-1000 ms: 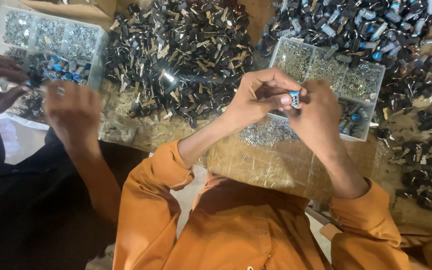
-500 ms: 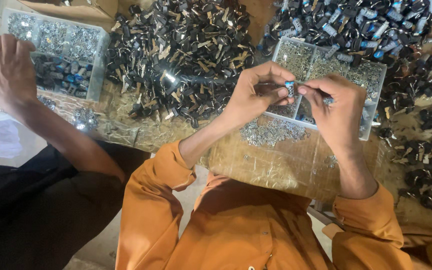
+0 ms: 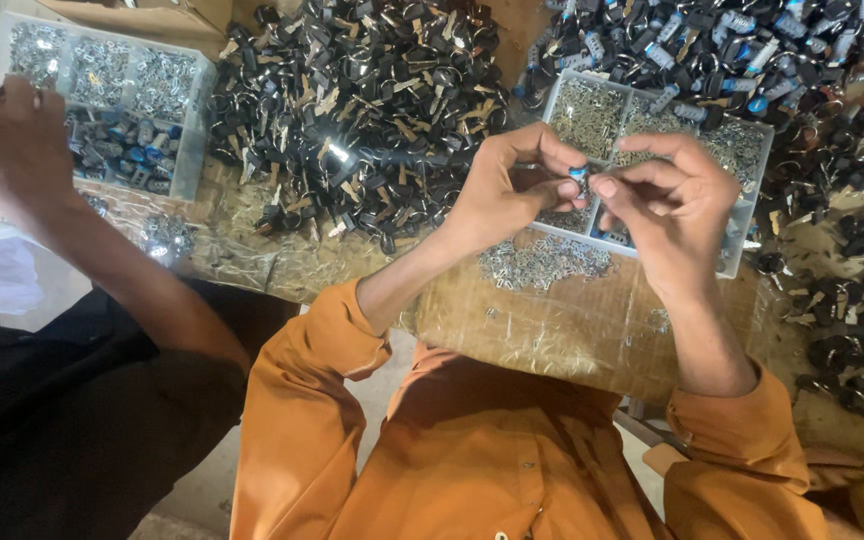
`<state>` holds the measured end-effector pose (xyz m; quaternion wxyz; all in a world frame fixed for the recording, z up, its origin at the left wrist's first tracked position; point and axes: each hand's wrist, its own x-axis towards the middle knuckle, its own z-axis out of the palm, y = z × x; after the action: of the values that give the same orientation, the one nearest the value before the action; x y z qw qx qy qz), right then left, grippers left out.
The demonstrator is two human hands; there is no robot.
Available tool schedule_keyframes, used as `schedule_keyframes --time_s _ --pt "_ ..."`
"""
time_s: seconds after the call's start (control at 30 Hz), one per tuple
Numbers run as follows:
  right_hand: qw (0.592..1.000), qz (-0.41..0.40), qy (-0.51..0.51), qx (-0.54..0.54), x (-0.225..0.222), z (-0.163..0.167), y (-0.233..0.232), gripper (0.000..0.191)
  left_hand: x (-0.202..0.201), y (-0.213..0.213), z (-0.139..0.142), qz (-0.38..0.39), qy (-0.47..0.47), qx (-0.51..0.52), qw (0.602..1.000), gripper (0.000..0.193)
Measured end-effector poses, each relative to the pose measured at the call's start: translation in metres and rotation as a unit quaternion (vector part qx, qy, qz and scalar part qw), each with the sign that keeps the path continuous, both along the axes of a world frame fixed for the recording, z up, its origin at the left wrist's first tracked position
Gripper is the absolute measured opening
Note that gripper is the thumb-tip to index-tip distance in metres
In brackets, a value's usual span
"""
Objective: The person assembles small key components by hand, picking a black key body and inserting a metal pin into it. They repeat this process multiple times, placing the finished components into a compartmentalized plastic container on the table.
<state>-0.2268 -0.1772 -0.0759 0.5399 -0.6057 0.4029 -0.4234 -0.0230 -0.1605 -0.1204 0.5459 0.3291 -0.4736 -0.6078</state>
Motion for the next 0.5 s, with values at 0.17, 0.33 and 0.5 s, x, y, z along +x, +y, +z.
schedule_keyframes --time_s 0.17,0.33,0.5 --pt "0.999 -0.007 0.018 -0.048 -0.005 -0.009 0.001 0.033 -0.002 0.001 -0.001 -0.01 0.043 0.025 0.999 0.016" --pt "0.998 0.025 -0.05 -0.034 -0.01 -0.022 -0.001 0.035 -0.003 0.002 0.001 -0.016 0.066 0.049 0.996 0.016" --pt "0.98 -0.028 -0.194 0.035 -0.053 0.0 -0.029 0.038 0.001 0.004 0.011 -0.084 0.084 0.035 0.992 0.022"
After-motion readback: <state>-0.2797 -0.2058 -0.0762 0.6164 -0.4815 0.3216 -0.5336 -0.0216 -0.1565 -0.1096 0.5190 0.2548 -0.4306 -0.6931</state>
